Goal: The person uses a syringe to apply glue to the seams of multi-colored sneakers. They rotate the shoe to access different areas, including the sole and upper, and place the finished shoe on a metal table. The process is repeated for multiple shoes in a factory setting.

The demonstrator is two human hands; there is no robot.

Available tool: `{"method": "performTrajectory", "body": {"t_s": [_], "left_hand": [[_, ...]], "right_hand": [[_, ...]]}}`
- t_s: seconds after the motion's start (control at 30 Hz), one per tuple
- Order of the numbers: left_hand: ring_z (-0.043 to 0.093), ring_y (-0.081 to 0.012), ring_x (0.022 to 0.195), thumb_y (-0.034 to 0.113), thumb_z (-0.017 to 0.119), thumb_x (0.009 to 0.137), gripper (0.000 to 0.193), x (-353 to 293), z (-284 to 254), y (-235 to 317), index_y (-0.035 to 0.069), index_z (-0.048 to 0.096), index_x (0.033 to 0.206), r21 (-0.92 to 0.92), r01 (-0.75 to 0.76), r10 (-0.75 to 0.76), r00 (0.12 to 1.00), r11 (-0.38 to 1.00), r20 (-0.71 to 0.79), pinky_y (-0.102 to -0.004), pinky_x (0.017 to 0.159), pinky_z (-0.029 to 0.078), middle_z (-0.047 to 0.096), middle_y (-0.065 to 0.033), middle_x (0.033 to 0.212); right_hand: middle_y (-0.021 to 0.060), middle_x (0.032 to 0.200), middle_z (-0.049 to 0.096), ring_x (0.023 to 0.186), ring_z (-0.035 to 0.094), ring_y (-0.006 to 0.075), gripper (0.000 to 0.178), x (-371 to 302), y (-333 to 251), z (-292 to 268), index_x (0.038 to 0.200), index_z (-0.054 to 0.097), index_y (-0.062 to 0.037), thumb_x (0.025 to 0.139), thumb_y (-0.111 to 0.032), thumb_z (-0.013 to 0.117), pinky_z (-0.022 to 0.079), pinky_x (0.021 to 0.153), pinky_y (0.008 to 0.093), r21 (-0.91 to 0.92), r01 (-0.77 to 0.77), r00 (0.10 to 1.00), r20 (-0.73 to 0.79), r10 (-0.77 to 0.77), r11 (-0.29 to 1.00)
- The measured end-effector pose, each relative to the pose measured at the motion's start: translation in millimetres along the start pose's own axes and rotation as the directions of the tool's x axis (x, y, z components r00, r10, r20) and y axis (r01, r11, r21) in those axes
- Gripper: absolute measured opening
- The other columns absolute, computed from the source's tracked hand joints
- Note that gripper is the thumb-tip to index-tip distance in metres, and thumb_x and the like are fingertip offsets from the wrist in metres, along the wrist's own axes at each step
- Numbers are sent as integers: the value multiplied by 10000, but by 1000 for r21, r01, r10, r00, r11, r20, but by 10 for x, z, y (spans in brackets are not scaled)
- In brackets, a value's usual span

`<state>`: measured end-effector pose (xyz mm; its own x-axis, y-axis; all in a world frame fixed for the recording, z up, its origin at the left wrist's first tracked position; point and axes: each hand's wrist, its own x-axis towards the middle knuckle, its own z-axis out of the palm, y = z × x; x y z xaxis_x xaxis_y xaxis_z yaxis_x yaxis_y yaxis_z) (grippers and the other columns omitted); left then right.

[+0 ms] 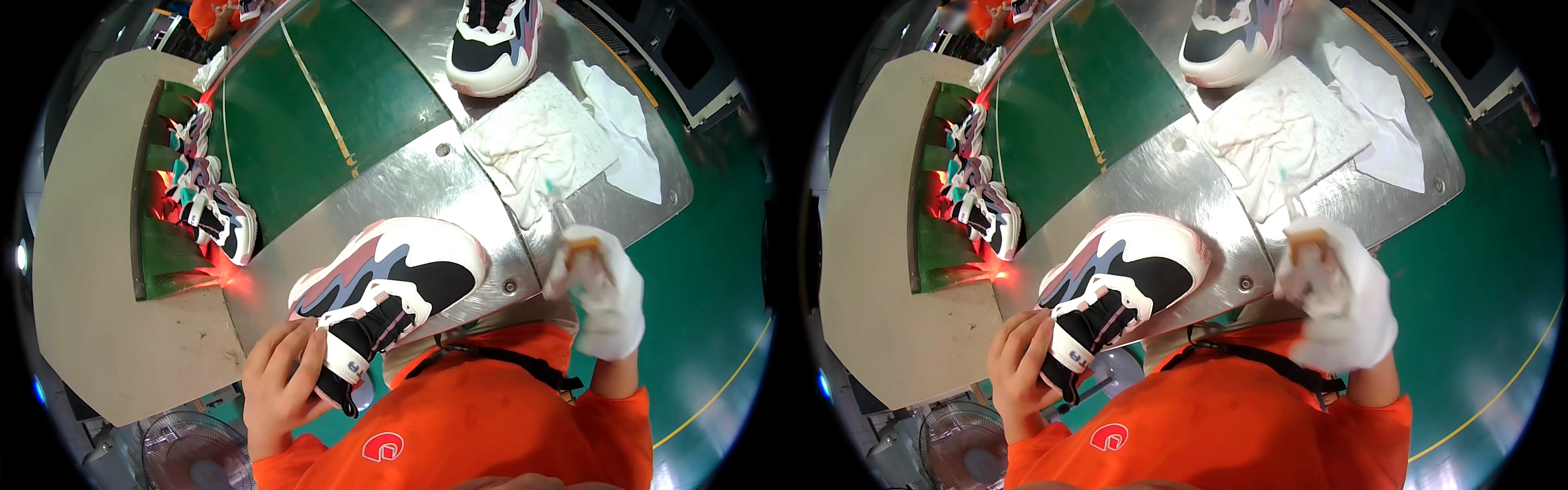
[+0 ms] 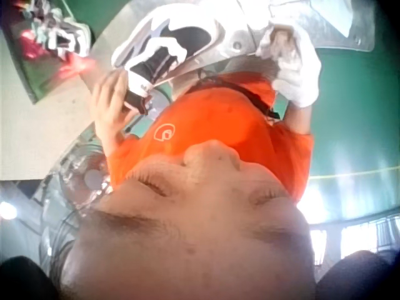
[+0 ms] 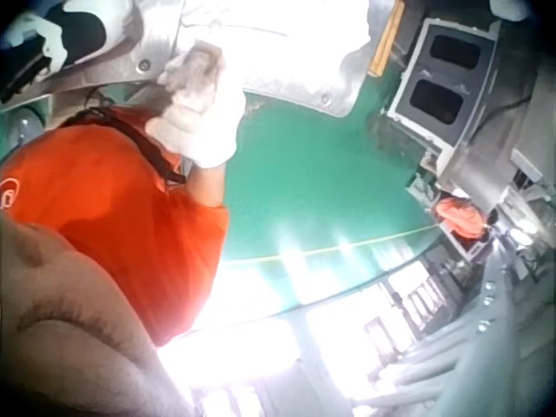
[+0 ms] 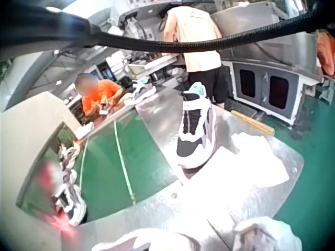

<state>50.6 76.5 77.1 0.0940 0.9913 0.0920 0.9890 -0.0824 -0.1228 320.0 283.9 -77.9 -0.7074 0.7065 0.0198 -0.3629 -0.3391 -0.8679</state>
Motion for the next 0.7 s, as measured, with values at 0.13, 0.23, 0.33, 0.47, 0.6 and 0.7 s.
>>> {"method": "performTrajectory", "body": {"t_s": [0.13,0.23,0.33,0.47,0.6,0.7], "left_hand": [[650,-335,869,462,673,807,541,62,205,-88,-7,639,1073,-7,-89,89,995,996,-55,-391,702,548,660,-160,1023],[652,-334,866,454,665,822,521,58,193,-46,2,635,1082,19,-77,78,995,997,-66,-387,693,550,662,-156,1017],[652,-331,867,442,668,828,505,34,185,-28,11,630,1089,32,-73,75,996,997,-58,-387,687,551,663,-155,1020],[652,-331,866,413,681,819,485,39,186,-25,15,629,1091,34,-65,67,996,997,-56,-388,680,552,663,-155,1024],[653,-331,865,395,690,809,479,64,191,-21,15,629,1095,34,-59,60,997,998,-49,-387,680,553,662,-155,1025],[653,-331,863,393,691,809,479,70,189,-17,15,629,1096,32,-53,55,997,998,-46,-387,681,553,662,-156,1024]], "right_hand": [[220,927,586,822,637,310,826,-43,-55,-178,1250,455,88,614,-253,857,540,685,406,396,-56,943,323,-82,917],[242,764,582,652,631,363,979,-51,-67,28,1117,460,153,457,-458,845,542,555,447,449,-46,981,191,-46,892],[255,727,584,607,626,382,1013,-47,-88,86,1090,461,163,406,-480,843,543,527,460,403,-64,994,109,21,913],[258,735,592,612,628,395,1003,-30,-121,71,1095,466,149,399,-466,845,545,543,463,230,-309,950,114,290,923],[248,735,598,610,634,388,968,30,-136,76,1100,481,125,414,-463,827,522,534,427,223,-399,917,81,391,889],[232,730,603,602,639,370,917,128,-229,135,1098,504,96,438,-465,806,489,504,366,210,-506,857,18,514,836]]}}
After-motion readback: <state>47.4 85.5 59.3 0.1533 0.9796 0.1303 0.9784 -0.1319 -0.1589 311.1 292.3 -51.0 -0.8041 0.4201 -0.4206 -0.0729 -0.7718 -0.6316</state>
